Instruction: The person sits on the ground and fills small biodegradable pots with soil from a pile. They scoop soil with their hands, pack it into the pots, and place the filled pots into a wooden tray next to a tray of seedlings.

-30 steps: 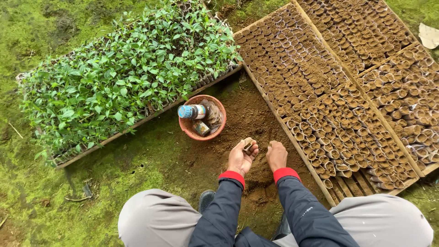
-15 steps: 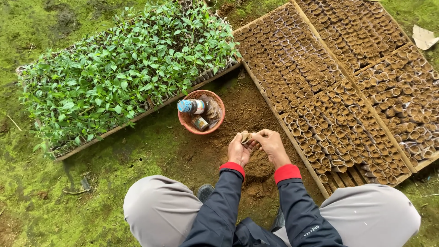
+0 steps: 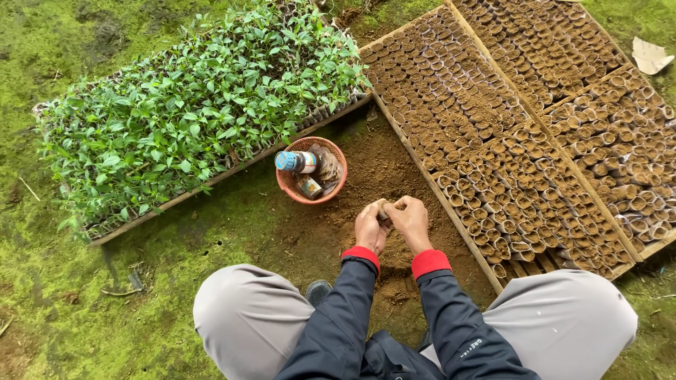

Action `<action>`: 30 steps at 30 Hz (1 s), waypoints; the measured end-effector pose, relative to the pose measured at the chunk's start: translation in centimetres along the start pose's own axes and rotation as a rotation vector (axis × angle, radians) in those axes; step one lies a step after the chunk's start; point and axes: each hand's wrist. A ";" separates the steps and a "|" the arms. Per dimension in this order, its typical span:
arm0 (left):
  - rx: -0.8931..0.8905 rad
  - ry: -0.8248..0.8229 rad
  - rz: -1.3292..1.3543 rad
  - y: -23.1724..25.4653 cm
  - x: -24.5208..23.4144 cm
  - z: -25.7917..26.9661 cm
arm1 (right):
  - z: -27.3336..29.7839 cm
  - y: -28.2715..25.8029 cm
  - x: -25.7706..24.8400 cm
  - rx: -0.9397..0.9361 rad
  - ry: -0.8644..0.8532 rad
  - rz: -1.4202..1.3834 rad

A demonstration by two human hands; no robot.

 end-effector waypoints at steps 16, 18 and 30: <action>-0.054 0.015 0.110 -0.5 -0.1 -0.2 | 2.1 -2.9 -4.0 -0.054 -0.022 -0.309; -0.052 0.033 0.116 -1.0 -0.4 -0.9 | -0.1 0.3 -2.8 -0.073 -0.012 -0.049; -0.064 0.019 0.051 0.8 1.7 2.2 | -0.6 1.0 -1.6 0.054 -0.005 0.150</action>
Point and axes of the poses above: each hand's wrist, its own z-axis away from the middle knuckle, its own x-axis out of the palm, y = z × x, and after that the axes turned 1 degree about -y, right-handed
